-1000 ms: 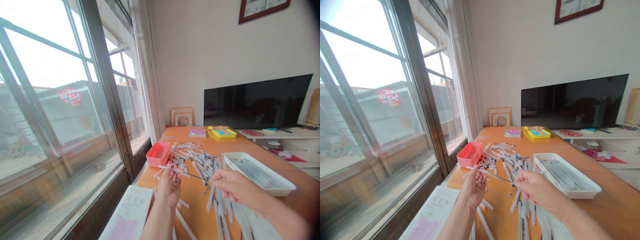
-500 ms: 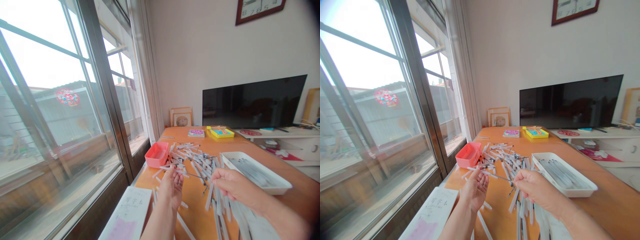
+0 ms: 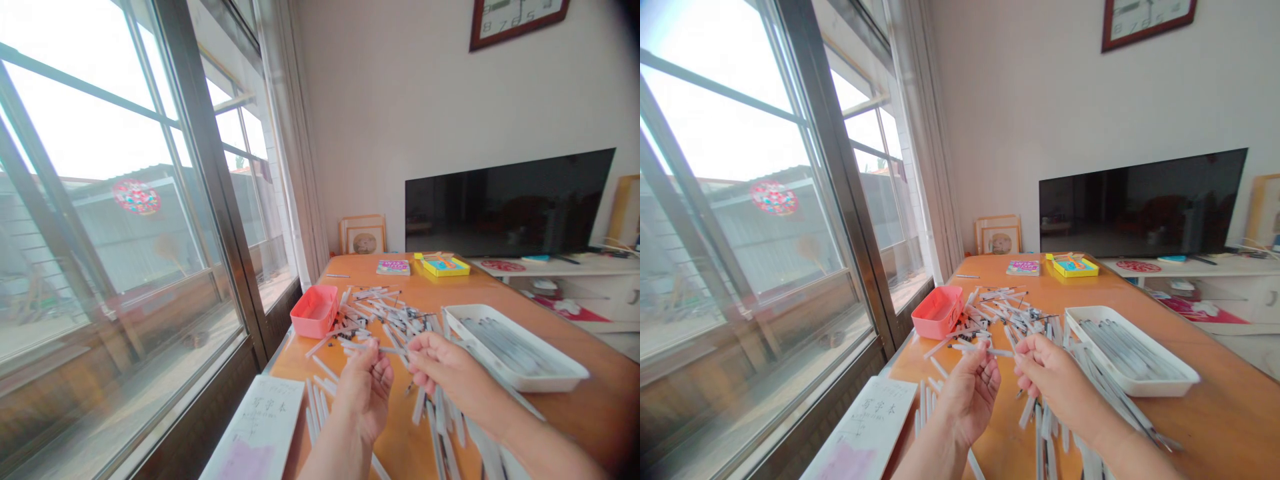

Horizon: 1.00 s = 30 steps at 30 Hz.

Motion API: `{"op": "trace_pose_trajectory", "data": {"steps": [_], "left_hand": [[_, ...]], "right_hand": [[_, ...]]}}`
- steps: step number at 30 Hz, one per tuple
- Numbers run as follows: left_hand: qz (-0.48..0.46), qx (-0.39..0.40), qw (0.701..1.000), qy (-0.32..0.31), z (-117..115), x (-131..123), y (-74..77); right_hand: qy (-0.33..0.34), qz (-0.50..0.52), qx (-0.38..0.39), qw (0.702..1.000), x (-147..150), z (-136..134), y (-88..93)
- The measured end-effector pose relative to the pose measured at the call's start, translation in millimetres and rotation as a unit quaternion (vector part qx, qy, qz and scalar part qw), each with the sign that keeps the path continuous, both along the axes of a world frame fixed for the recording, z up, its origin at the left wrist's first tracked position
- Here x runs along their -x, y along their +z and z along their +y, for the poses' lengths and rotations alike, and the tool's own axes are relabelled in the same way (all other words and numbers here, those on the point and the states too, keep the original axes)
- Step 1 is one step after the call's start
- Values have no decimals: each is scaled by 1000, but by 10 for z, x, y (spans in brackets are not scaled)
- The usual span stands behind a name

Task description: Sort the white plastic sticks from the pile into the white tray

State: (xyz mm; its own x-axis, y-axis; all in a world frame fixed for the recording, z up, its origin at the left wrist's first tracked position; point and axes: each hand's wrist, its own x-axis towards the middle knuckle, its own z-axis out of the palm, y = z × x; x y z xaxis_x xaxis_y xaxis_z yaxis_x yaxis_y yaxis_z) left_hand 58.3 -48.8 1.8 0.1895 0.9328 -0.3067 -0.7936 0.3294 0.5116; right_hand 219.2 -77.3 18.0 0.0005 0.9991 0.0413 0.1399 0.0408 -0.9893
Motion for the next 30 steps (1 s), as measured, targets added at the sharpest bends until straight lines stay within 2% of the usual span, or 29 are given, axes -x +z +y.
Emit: {"op": "trace_pose_trajectory", "data": {"steps": [6, 11, 12, 14, 16, 18, 21, 25, 28, 30], "left_hand": [[-25, -19, 999, -17, -36, -35, 1], [16, -26, 998, -52, -45, -34, -47], [52, -25, 998, -40, -29, -16, -60], [165, -37, 985, 34, 24, 40, -77], [296, -83, 942, 132, 85, 108, -72], [378, -169, 897, 154, 124, 159, -50], [432, -296, 848, 83, 92, 168, -19], [469, -389, 792, -22, -58, 90, 0], [427, -432, 788, -100, -113, 38, 13], [405, -430, 798, -119, -94, 30, 16]], "right_hand": [[-28, 130, 17, 991, 199, 4, -116], [-36, 159, -10, 987, 118, 41, -137], [-53, 148, -14, 987, 67, 49, -125], [-96, 106, -19, 990, -48, 58, -81], [-122, 49, -17, 991, -145, 54, -17], [-114, -6, -12, 993, -193, 41, 52], [-61, -65, -7, 996, -163, 21, 123], [-3, -107, -26, 994, -34, 15, 151], [30, -114, -35, 992, 40, 7, 182], [40, -101, -36, 993, 51, 7, 221]]}}
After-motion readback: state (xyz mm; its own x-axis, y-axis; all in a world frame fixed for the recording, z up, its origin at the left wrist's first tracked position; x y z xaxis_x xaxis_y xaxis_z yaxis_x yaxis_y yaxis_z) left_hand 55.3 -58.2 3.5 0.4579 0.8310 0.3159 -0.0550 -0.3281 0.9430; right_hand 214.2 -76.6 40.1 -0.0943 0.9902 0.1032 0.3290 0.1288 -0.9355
